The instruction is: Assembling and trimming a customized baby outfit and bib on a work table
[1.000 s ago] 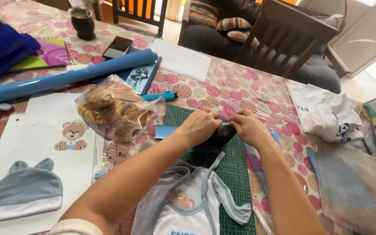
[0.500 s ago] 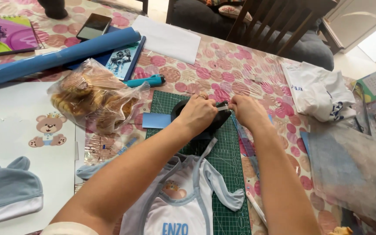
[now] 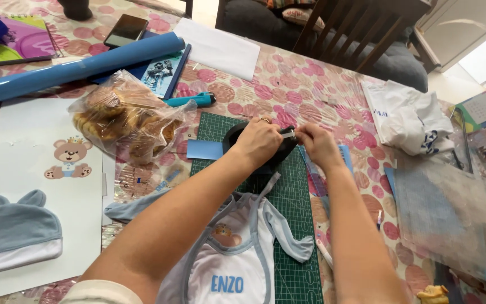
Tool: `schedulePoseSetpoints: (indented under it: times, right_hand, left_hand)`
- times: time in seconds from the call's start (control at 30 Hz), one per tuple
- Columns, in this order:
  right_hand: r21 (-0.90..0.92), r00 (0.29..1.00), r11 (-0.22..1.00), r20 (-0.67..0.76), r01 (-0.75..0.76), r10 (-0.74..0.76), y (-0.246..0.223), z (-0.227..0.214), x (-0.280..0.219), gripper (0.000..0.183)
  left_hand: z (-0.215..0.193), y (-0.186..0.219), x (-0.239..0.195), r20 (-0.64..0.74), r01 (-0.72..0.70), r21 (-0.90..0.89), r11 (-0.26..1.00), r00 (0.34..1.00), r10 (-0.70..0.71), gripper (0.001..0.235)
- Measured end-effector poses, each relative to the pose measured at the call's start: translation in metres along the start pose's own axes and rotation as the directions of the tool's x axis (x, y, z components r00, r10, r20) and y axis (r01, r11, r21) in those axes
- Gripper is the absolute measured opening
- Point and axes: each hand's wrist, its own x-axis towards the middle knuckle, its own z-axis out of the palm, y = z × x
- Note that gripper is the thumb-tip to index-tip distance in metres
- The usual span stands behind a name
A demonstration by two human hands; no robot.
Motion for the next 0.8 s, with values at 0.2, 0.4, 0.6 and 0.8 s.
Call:
schedulePoseSetpoints:
  times: [0.2, 0.4, 0.6, 0.8]
  right_hand:
    - [-0.213, 0.993, 0.973, -0.062, 0.088, -0.103, 0.050, 0.028, -0.022, 0.018]
    - [-0.202, 0.953, 0.967, -0.228, 0.155, -0.201, 0.012, -0.038, -0.060, 0.011]
    - [-0.076, 0.974, 0.997, -0.223, 0.009, -0.026, -0.106, -0.068, -0.162, 0.022]
    - [0.210, 0.990, 0.970, 0.046, 0.122, -0.134, -0.145, -0.035, -0.236, 0.010]
  left_hand:
    - [0.000, 0.000, 0.001, 0.000, 0.008, -0.062, 0.998, 1.000, -0.008, 0.026]
    - [-0.099, 0.001, 0.024, 0.067, -0.006, -0.215, 0.977, 0.997, 0.021, 0.013]
    - [-0.287, 0.025, -0.016, 0.493, -0.013, -0.381, 0.924, 0.843, 0.215, 0.054]
    - [-0.373, 0.072, -0.111, 0.638, 0.172, -0.556, 0.813, 0.716, 0.284, 0.029]
